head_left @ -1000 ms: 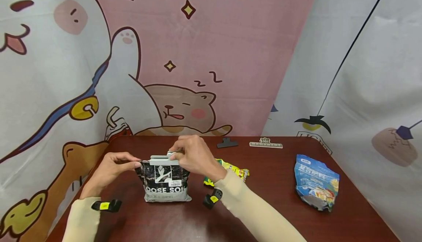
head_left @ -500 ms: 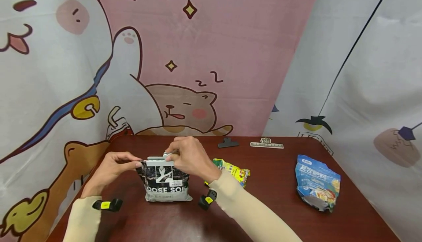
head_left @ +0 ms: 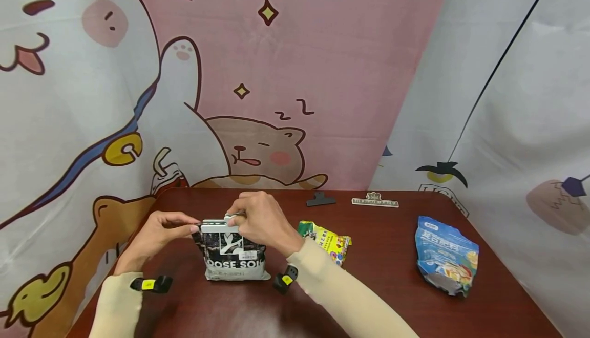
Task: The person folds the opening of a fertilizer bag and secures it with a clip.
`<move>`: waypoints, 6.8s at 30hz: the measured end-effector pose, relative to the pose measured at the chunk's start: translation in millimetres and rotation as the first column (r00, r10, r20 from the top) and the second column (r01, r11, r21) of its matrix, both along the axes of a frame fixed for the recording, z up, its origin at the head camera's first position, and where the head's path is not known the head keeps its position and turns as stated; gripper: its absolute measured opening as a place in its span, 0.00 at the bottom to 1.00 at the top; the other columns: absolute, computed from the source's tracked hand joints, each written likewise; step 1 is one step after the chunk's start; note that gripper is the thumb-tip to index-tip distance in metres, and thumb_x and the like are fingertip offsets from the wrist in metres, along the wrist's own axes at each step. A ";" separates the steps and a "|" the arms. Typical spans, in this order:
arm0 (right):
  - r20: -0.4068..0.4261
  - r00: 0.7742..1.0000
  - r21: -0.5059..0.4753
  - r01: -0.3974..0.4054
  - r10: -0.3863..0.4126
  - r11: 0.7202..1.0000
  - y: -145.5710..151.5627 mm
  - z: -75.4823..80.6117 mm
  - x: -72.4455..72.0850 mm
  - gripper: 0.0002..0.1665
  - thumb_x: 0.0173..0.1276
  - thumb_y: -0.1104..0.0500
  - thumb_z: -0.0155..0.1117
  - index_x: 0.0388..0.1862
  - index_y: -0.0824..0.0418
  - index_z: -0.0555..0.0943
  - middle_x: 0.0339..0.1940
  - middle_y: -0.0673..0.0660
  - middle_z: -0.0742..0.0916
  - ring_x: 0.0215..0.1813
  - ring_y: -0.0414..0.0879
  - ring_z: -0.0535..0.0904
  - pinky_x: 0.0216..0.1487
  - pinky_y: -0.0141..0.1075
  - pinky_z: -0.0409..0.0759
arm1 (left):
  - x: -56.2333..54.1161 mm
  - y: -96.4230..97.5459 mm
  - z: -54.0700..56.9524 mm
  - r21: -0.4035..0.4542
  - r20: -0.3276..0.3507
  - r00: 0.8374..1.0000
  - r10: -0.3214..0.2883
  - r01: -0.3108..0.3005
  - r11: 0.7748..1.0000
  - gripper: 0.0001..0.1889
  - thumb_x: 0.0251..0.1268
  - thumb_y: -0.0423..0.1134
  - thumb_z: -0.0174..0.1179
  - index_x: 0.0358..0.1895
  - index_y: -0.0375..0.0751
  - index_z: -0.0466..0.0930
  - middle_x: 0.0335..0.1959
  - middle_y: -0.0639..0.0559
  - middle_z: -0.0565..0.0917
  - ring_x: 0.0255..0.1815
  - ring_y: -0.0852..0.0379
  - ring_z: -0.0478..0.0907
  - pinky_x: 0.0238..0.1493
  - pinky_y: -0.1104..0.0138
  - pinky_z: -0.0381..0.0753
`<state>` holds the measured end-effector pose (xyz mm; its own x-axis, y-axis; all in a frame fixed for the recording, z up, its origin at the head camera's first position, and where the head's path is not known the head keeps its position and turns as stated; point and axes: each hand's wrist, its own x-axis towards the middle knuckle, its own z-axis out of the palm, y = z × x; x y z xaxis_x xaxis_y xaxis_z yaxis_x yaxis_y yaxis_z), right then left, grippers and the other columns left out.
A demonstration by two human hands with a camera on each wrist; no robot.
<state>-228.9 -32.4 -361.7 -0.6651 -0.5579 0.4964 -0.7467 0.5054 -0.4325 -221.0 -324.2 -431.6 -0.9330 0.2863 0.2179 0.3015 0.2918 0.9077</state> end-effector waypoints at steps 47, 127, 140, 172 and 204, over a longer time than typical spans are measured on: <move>0.356 0.928 0.057 -0.141 0.112 0.988 20.0 2.0 -21.0 0.23 0.75 0.34 0.58 0.58 0.44 0.85 0.49 0.38 0.89 0.45 0.30 0.84 0.49 0.30 0.83 | -1.6 -3.9 0.6 0.092 0.000 0.994 -0.114 0.113 0.989 0.08 0.70 0.25 0.61 0.48 0.24 0.84 0.37 0.55 0.90 0.37 0.53 0.90 0.45 0.63 0.89; 0.726 0.687 -0.360 0.418 -0.031 0.834 42.9 -89.3 -62.5 0.15 0.69 0.47 0.72 0.44 0.57 0.91 0.38 0.56 0.92 0.34 0.49 0.92 0.50 0.55 0.87 | -49.9 48.4 -15.9 -0.147 0.309 0.857 0.413 -0.386 0.911 0.25 0.69 0.55 0.65 0.54 0.36 0.84 0.41 0.54 0.85 0.43 0.51 0.77 0.55 0.54 0.73; 0.802 0.596 -0.346 0.495 -0.022 0.797 34.9 -107.3 -85.7 0.17 0.68 0.50 0.73 0.45 0.64 0.90 0.39 0.57 0.89 0.33 0.45 0.88 0.46 0.49 0.89 | -79.6 45.9 -28.3 -0.228 0.398 0.819 0.412 -0.347 0.910 0.29 0.70 0.53 0.64 0.62 0.30 0.80 0.52 0.41 0.85 0.46 0.49 0.81 0.57 0.54 0.79; 0.567 0.687 0.018 0.541 -0.454 0.841 26.1 -137.1 -99.0 0.11 0.64 0.48 0.77 0.30 0.54 0.93 0.32 0.50 0.92 0.41 0.46 0.86 0.42 0.37 0.85 | -108.6 50.0 -50.7 -0.413 0.425 0.794 0.435 -0.257 0.874 0.21 0.65 0.39 0.68 0.50 0.21 0.82 0.41 0.36 0.85 0.36 0.47 0.86 0.38 0.54 0.89; 0.610 0.752 0.156 0.194 -0.249 0.969 106.1 -86.9 -88.4 0.40 0.70 0.30 0.62 0.72 0.52 0.74 0.72 0.56 0.79 0.72 0.56 0.74 0.70 0.55 0.74 | -68.6 83.1 -17.8 -0.492 0.158 0.861 0.483 -0.355 0.795 0.36 0.75 0.63 0.54 0.65 0.30 0.73 0.63 0.29 0.77 0.59 0.35 0.76 0.56 0.44 0.78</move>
<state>-317.2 73.7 -448.6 -0.9209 -0.3747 -0.1074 -0.1915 0.6749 -0.7126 -289.6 -241.1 -449.4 -0.9845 -0.1426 -0.1019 -0.1735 0.7116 0.6808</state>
